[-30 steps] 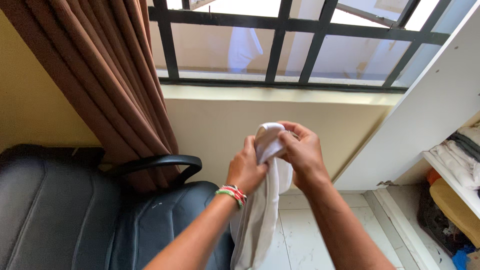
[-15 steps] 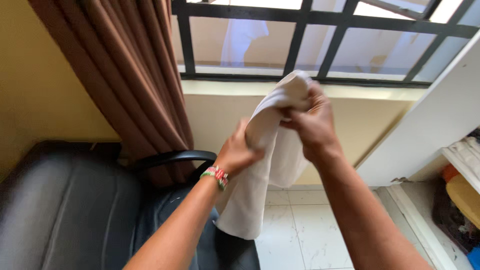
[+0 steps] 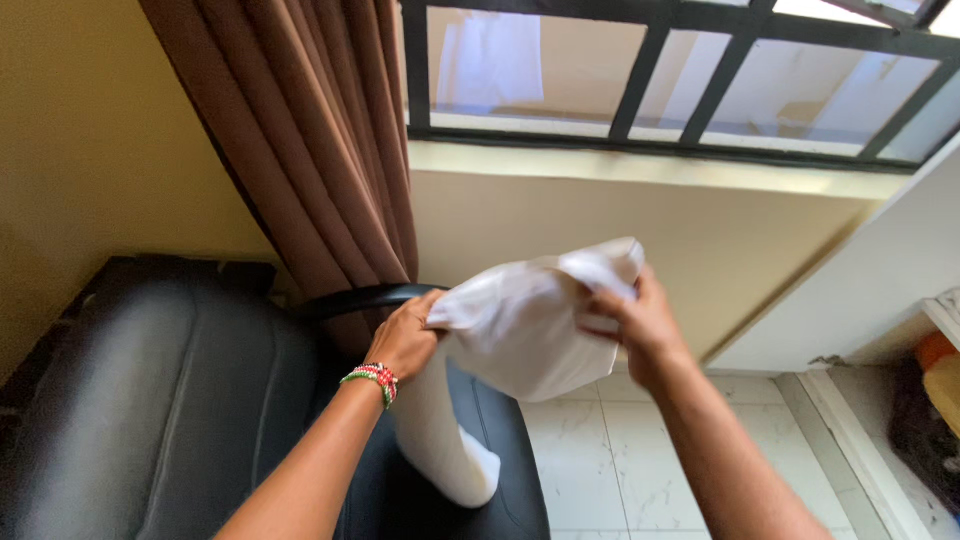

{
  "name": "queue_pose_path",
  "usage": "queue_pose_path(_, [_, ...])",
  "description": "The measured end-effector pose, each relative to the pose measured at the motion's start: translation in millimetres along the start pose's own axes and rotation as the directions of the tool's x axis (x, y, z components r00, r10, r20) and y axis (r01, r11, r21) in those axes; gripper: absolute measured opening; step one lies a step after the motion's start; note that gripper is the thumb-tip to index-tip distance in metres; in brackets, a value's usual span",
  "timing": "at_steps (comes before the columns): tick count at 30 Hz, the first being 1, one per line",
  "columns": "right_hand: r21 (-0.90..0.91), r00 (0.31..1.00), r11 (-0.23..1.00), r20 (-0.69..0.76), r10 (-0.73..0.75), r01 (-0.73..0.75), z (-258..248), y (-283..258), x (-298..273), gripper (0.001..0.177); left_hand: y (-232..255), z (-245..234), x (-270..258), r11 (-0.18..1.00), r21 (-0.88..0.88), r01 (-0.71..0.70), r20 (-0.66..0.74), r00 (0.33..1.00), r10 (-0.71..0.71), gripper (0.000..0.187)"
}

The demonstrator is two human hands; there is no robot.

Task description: The person folds a white towel on the seat of an office chair, smooths it down, and then places the folded towel into a closet shelf alongside other white textiles.

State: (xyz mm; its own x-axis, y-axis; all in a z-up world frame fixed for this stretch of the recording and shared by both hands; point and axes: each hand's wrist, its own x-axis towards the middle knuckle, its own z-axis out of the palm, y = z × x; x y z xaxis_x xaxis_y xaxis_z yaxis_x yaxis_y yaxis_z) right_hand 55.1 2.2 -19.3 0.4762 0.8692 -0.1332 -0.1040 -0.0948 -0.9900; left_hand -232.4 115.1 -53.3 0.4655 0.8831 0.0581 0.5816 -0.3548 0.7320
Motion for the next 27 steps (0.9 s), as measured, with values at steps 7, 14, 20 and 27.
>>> queue_pose_path(7, [-0.816, 0.799, 0.234, 0.385, -0.462, 0.528, 55, 63, -2, 0.129, 10, -7, -5, 0.962, 0.239, -0.132, 0.184, 0.979, 0.089, 0.046])
queue_pose_path(14, [-0.746, 0.95, 0.601, 0.3, -0.083, 0.288, 123, 47, -39, 0.041, 8, -2, -22, 0.996, -0.021, -0.092, 0.134, 0.986, 0.094, 0.049])
queue_pose_path(20, [-0.463, 0.975, 0.868, 0.197, -0.099, 0.181, 127, 13, -44, 0.039, -59, -11, -31, 0.997, 0.023, 0.071, 0.307, 0.949, -0.075, 0.068])
queue_pose_path(27, [-0.08, 0.994, 0.996, 0.105, 0.032, -0.023, 74, 10, -35, 0.041, -106, -10, -30, 0.965, 0.255, 0.064, 0.343, 0.927, -0.152, 0.032])
